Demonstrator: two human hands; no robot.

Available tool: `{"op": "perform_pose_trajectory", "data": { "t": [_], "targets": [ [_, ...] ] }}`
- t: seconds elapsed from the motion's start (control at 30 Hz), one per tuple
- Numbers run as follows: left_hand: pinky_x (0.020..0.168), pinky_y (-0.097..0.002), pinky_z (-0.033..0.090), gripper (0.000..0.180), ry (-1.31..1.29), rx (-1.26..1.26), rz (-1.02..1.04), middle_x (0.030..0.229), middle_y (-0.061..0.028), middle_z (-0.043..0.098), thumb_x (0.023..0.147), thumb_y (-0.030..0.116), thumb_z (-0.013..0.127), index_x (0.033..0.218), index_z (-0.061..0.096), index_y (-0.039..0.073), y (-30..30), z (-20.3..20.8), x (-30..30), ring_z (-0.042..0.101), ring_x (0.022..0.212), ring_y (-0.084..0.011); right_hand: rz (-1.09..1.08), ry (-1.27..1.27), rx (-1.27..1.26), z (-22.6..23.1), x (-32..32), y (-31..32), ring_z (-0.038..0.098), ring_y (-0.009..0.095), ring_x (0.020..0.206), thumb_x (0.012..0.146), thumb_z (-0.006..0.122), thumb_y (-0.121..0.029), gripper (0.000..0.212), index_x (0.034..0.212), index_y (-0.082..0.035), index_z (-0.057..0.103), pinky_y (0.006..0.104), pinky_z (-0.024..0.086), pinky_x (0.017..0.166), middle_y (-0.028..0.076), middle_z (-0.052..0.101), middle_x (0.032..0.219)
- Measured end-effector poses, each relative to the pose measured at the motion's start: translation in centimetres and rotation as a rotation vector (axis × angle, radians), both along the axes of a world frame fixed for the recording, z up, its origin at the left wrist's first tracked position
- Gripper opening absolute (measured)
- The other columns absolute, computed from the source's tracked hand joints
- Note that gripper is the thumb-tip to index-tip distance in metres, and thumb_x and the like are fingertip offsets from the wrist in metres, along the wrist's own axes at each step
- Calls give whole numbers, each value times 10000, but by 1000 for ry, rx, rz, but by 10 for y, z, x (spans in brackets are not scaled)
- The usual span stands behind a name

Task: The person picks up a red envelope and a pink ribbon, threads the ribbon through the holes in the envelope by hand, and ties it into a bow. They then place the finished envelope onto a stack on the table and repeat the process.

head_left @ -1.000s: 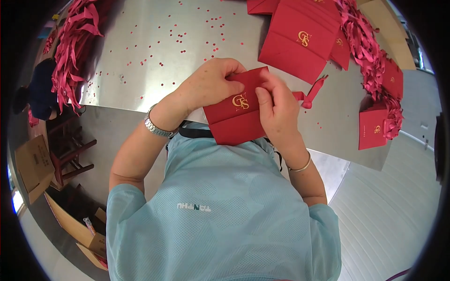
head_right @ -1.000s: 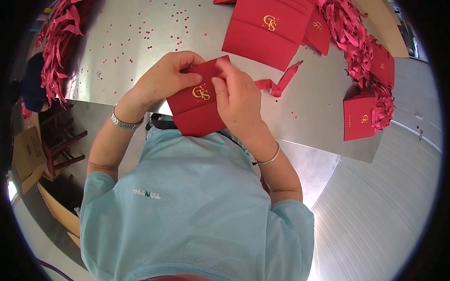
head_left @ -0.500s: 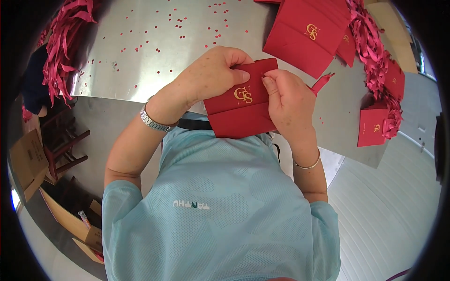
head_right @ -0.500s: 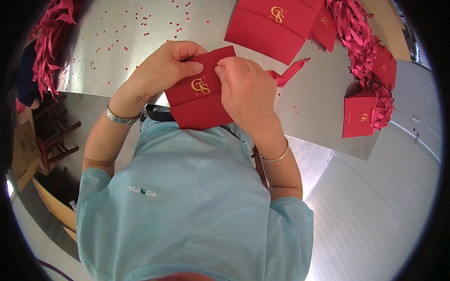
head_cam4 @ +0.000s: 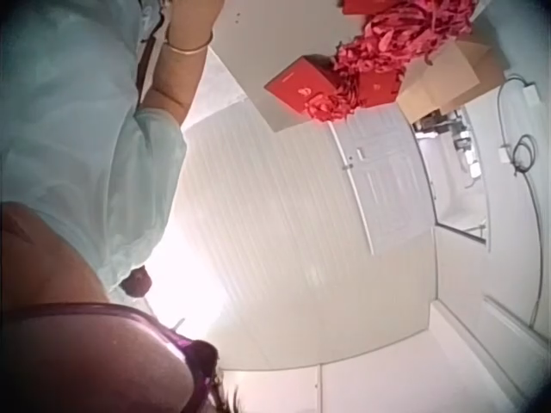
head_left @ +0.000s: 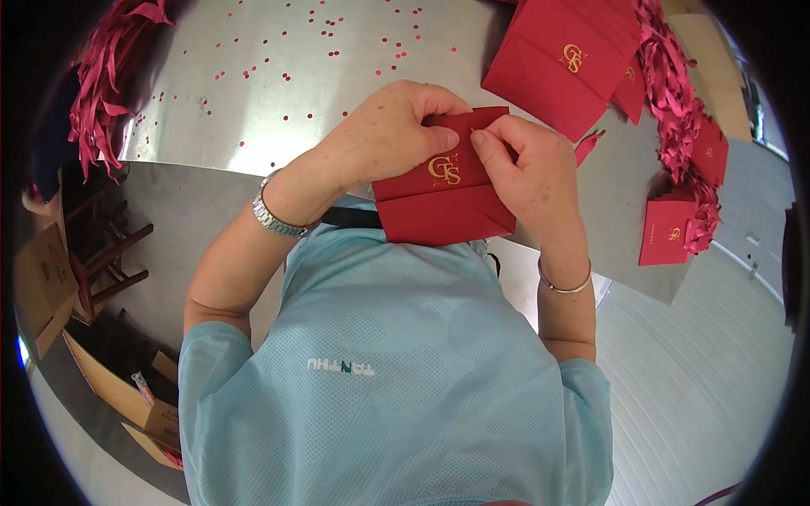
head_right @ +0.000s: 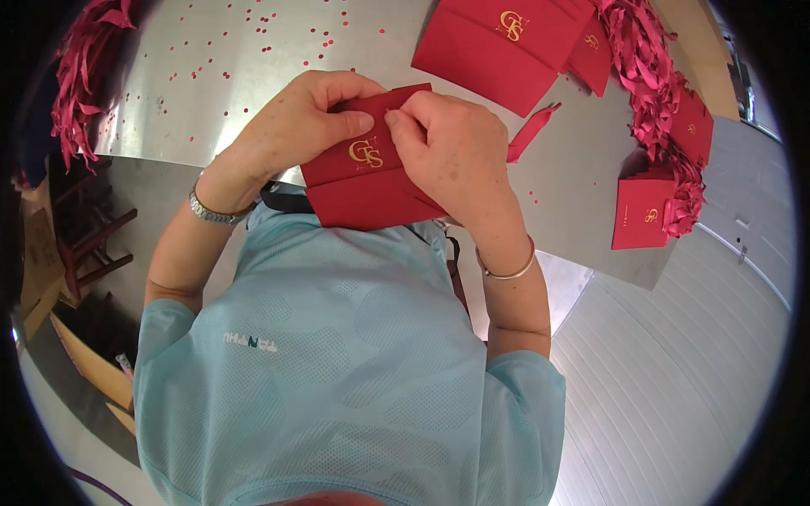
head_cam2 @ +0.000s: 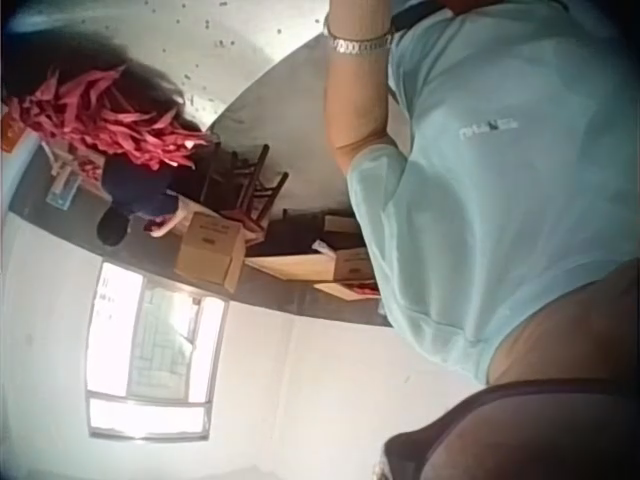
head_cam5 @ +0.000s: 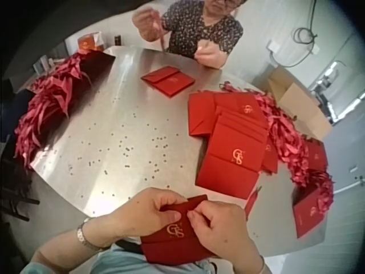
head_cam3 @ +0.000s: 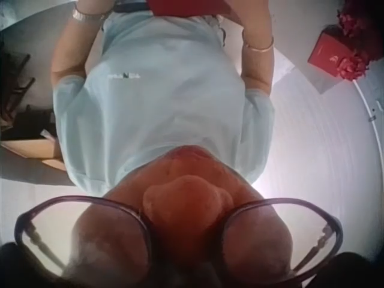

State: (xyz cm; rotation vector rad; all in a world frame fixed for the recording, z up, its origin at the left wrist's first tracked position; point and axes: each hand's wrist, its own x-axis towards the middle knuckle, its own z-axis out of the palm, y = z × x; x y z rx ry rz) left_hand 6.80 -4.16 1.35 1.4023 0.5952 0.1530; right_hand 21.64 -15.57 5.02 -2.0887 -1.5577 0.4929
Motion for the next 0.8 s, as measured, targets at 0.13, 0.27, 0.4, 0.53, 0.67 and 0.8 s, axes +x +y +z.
{"op": "perform_pose_trajectory", "data": {
  "t": [0.13,0.27,0.4,0.53,0.67,0.8],
  "targets": [
    [741,-299,516,221,-23,109,35,873,-126,706,846,83,613,1034,690,-4,-2,-4,0,660,800,-193,-16,31,-102,9,2,6,589,277,557,825,650,-212,199,697,-60,646,380,435,500,95,606,601],
    [747,-316,513,211,108,89,20,870,-138,699,841,102,612,1003,684,-12,-1,7,1,658,800,-213,78,-36,-195,17,7,4,598,275,569,816,656,-211,194,696,-59,647,367,446,515,99,616,614],
    [752,-324,511,205,62,77,-11,876,-140,694,845,99,601,998,671,-17,2,4,2,653,802,-224,76,106,-135,19,7,-5,596,279,573,822,662,-189,186,700,-51,639,362,449,529,102,620,627],
    [750,-328,511,200,33,109,-39,885,-142,692,852,77,596,1012,660,-23,2,5,0,647,799,-233,46,107,-78,14,3,-9,594,286,579,837,669,-196,181,731,-52,641,368,444,529,105,622,642],
    [747,-326,511,200,7,86,3,882,-145,693,852,66,606,1023,659,-24,1,3,-2,649,798,-238,46,10,-36,8,1,-8,595,292,590,855,668,-234,189,776,-62,654,378,444,531,109,622,655],
    [699,-232,502,150,22,121,-8,845,-22,666,884,-6,576,1016,645,-19,1,5,-3,600,775,-78,8,22,-42,6,-1,-4,595,297,587,859,663,-244,203,779,-58,661,382,447,534,115,616,645]
  ]
}}
